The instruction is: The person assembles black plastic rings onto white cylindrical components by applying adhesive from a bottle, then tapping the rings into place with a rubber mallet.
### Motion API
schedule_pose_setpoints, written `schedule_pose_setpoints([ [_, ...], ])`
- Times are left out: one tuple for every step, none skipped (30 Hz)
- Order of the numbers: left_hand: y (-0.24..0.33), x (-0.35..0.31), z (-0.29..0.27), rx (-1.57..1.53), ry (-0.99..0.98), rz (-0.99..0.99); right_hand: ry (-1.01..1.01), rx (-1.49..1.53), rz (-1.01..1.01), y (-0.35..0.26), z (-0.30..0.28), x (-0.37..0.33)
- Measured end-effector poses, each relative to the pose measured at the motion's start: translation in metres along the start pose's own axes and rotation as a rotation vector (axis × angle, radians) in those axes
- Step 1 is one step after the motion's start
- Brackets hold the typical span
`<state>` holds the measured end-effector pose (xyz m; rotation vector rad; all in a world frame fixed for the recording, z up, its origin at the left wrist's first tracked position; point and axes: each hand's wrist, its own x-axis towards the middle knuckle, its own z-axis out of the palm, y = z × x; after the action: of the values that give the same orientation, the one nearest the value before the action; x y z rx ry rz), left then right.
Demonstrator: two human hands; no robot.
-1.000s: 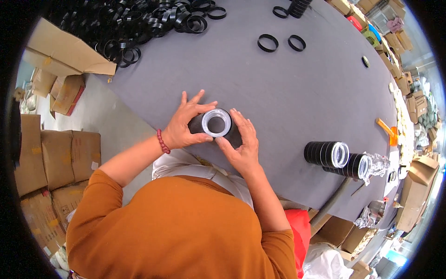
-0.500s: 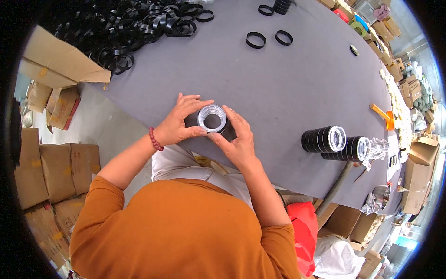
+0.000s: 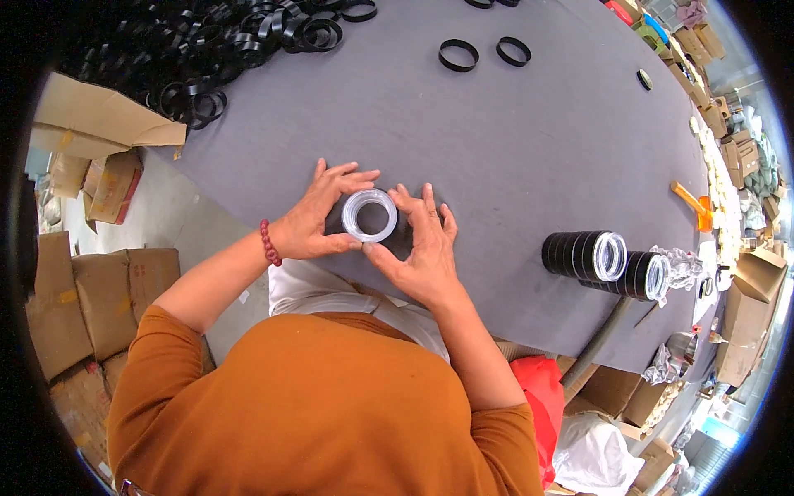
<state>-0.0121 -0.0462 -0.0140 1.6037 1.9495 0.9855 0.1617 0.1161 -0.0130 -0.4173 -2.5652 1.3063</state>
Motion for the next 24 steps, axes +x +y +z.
schedule_pose_setpoints([
  [0.0, 0.0, 0.001, 0.005, 0.0, 0.006, 0.005, 0.013, 0.004, 0.002, 0.001, -0.001],
  [0.001, -0.002, 0.003, -0.006, 0.01, -0.003, 0.012, 0.025, 0.007, 0.002, 0.0, -0.002],
  [0.001, -0.002, 0.004, -0.016, 0.021, -0.01, 0.021, 0.023, 0.0, 0.0, 0.0, -0.002],
  [0.002, -0.004, 0.006, -0.009, 0.022, -0.004, 0.017, -0.006, 0.005, -0.003, 0.001, -0.003],
  [0.002, -0.006, 0.007, -0.009, 0.052, -0.015, 0.013, -0.035, 0.008, -0.005, 0.001, -0.004],
  [0.002, -0.008, 0.009, -0.008, 0.083, -0.026, 0.02, -0.037, 0.001, -0.006, 0.0, -0.004],
  [0.002, -0.008, 0.011, 0.002, 0.089, -0.014, 0.008, -0.046, -0.001, -0.006, -0.001, -0.001],
  [0.003, -0.009, 0.014, 0.031, 0.146, -0.019, -0.005, -0.055, -0.003, -0.006, -0.002, 0.0],
  [0.004, -0.011, 0.018, 0.059, 0.204, -0.025, 0.003, -0.06, -0.017, -0.003, -0.001, -0.001],
  [0.008, -0.01, 0.027, 0.066, 0.215, -0.013, 0.043, -0.02, -0.039, 0.006, 0.0, -0.002],
  [0.016, -0.01, 0.041, 0.112, 0.341, -0.058, 0.078, 0.022, -0.058, 0.011, 0.001, -0.004],
  [0.023, -0.009, 0.053, 0.154, 0.467, -0.104, 0.077, 0.015, -0.068, 0.014, 0.002, -0.004],
  [0.028, -0.01, 0.06, 0.157, 0.548, -0.122, 0.111, 0.053, -0.067, 0.015, 0.003, -0.006],
  [0.028, -0.013, 0.061, 0.154, 0.556, -0.126, 0.143, 0.09, -0.065, 0.015, 0.004, -0.008],
  [0.027, -0.015, 0.06, 0.11, 0.571, -0.124, 0.175, 0.081, -0.087, 0.016, 0.008, -0.009],
  [0.025, -0.015, 0.059, 0.067, 0.585, -0.122, 0.167, 0.077, -0.09, 0.014, 0.01, -0.01],
  [0.018, -0.017, 0.052, 0.075, 0.573, -0.074, 0.186, 0.099, -0.109, 0.013, 0.012, -0.011],
  [0.013, -0.018, 0.045, 0.071, 0.577, -0.079, 0.204, 0.121, -0.127, 0.013, 0.014, -0.012],
  [0.012, -0.015, 0.035, 0.028, 0.438, -0.059, 0.201, 0.117, -0.122, 0.011, 0.014, -0.012],
  [0.012, -0.014, 0.024, -0.013, 0.3, -0.04, 0.189, 0.094, -0.119, 0.006, 0.013, -0.012],
  [0.009, -0.01, 0.017, -0.018, 0.299, -0.045, 0.177, 0.072, -0.114, 0.004, 0.013, -0.012],
  [0.006, -0.007, 0.01, 0.004, 0.211, -0.035, 0.172, 0.072, -0.108, 0.003, 0.013, -0.01],
  [0.004, -0.004, 0.005, 0.024, 0.121, -0.025, 0.156, 0.061, -0.088, 0.004, 0.012, -0.008],
  [0.002, -0.002, 0.002, 0.018, 0.116, -0.029, 0.141, 0.051, -0.067, 0.004, 0.012, -0.007],
])
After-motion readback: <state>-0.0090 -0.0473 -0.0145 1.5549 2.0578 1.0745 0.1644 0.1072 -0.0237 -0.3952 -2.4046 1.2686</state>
